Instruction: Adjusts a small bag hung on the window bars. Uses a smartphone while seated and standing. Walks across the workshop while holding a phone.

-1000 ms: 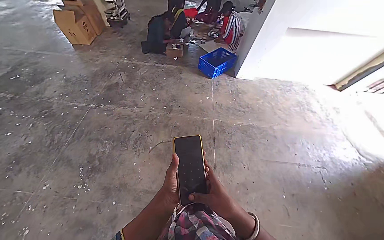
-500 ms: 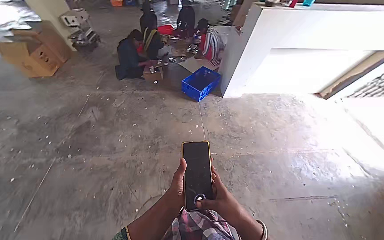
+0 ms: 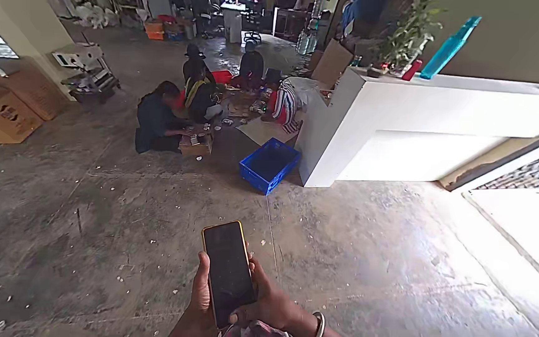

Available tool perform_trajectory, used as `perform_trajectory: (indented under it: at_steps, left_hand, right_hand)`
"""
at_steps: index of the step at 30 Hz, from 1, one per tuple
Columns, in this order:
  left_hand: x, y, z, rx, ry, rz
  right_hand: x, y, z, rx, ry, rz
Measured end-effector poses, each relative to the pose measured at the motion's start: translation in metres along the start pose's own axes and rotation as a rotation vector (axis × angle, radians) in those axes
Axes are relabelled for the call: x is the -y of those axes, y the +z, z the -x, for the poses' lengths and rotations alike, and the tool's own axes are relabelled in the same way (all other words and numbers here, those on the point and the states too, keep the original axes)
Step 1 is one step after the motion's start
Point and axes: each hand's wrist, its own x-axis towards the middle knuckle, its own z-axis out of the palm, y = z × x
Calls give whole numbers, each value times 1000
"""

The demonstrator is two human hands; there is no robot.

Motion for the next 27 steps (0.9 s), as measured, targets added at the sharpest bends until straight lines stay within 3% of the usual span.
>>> perform_trajectory:
  at_steps: [5,11,15,20,23,27]
  left_hand:
    - [-81,-43,-123,-7,108,12]
    - [-194,-77,-285,-92,20,-71]
    - [-244,-82,-390,-71,-114,-108]
    - [-298,-109,-536,-26,-170,-63]
    - [-334,-114,-628,-84,-96,-114]
    - [-389,-116,-733,-178,-59,-156]
  right_hand:
    - [43,-60,-149,125,-31,10]
    - [131,-118,-319,-155,-154,217]
    - [186,-169,-418,-347,-262,375]
    - [232,-242,-538,-473,-278,239]
    - [259,-287,-622,-424,-272,52]
    - [314,-328,-728,-437,-261,27]
